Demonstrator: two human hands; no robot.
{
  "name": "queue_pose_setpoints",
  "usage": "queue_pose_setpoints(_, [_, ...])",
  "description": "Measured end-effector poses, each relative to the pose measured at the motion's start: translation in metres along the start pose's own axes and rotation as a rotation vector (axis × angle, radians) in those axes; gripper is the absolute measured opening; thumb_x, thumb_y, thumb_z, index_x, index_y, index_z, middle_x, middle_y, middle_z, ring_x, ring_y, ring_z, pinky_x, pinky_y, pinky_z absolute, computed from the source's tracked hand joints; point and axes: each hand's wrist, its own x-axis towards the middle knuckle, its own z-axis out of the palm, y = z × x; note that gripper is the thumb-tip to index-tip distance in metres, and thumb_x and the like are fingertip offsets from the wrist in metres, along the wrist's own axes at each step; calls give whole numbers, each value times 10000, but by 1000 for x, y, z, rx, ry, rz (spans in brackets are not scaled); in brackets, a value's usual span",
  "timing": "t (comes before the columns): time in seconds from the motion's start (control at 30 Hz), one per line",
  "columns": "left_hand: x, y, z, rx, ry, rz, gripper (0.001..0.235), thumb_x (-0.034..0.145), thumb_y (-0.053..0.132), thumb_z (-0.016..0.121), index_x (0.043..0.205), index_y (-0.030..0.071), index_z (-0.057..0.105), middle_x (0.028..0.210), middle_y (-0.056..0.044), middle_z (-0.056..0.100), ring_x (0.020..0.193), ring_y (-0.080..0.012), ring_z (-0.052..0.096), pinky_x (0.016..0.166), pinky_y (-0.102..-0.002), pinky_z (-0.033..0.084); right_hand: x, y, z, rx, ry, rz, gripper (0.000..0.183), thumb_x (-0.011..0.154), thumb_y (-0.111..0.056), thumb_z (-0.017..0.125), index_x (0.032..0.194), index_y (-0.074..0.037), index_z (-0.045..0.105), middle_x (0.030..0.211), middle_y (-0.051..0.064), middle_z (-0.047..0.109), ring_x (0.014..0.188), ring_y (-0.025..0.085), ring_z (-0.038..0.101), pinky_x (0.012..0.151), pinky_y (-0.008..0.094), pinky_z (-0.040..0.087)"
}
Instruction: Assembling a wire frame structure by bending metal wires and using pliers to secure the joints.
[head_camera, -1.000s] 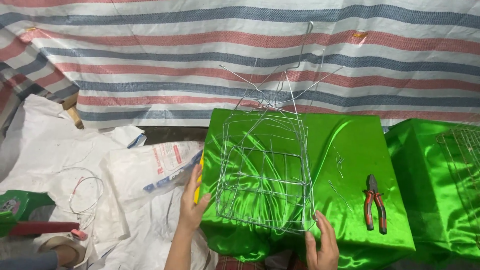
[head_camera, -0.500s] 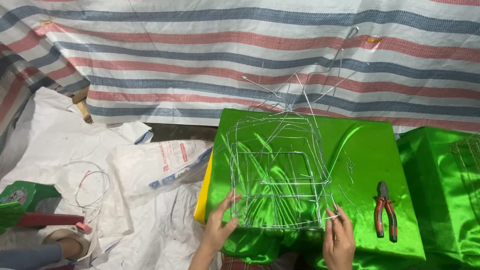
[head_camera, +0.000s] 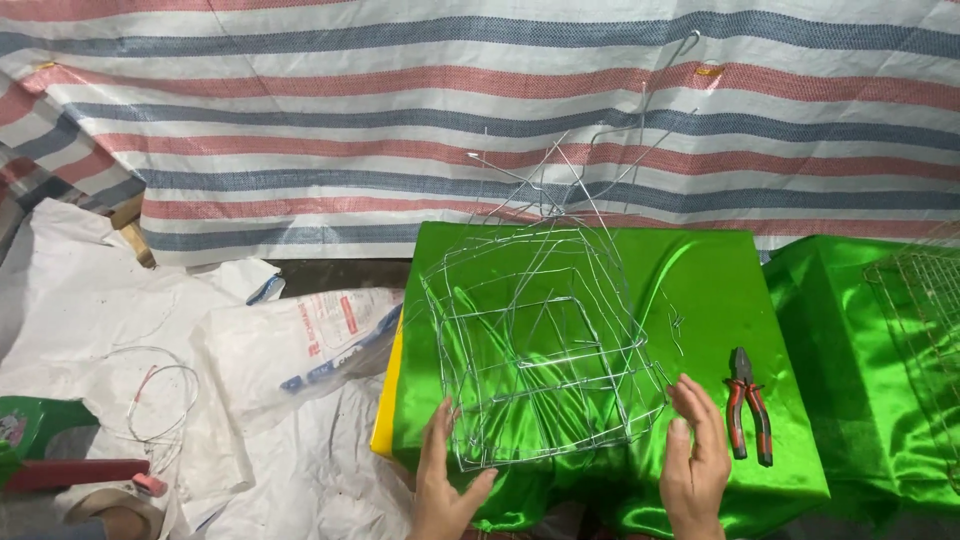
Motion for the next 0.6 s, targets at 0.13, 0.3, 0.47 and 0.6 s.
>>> queue_pose_setpoints(0.13, [-3, -10, 12, -1, 13, 77, 1060, 798, 369, 771, 1585, 186, 85, 1669, -96, 219, 1511, -302, 280, 1190, -591, 243, 30, -38, -9, -19, 16, -215, 396, 1051, -160, 459, 1380, 48, 536, 1467, 264, 535, 1252, 344, 624, 1061, 432, 553])
queue_pose_setpoints(0.3, [-2, -12, 16, 91, -19, -51, 1192, 781, 294, 869, 1581, 193, -7, 1686, -76, 129, 1536, -295, 193, 1209, -571, 220, 60, -69, -8, -86, -62, -602, 387, 908, -22, 687, 1287, -28, 607, 1491, 303, 491, 1360, 399, 569, 1148, 456, 540])
queue_pose_setpoints(0.47, [0, -19, 21, 90, 15, -3, 1163, 809, 272, 853, 1587, 192, -8, 1675, -95, 154, 1533, -321, 193, 1206, -570, 224, 70, -94, 8, -177, -107, -688, 388, 874, -156, 739, 1239, -81, 633, 1519, 300, 463, 1409, 411, 499, 1188, 530, 474])
queue_pose_setpoints(0.6, [2, -15, 21, 103, -16, -90, 1176, 819, 334, 848, 1583, 215, -38, 1683, -88, 130, 1532, -338, 178, 1205, -591, 202, 78, -126, 22, -170, -71, -609, 425, 917, -275, 697, 1224, -11, 572, 1517, 299, 449, 1449, 437, 453, 1240, 556, 402])
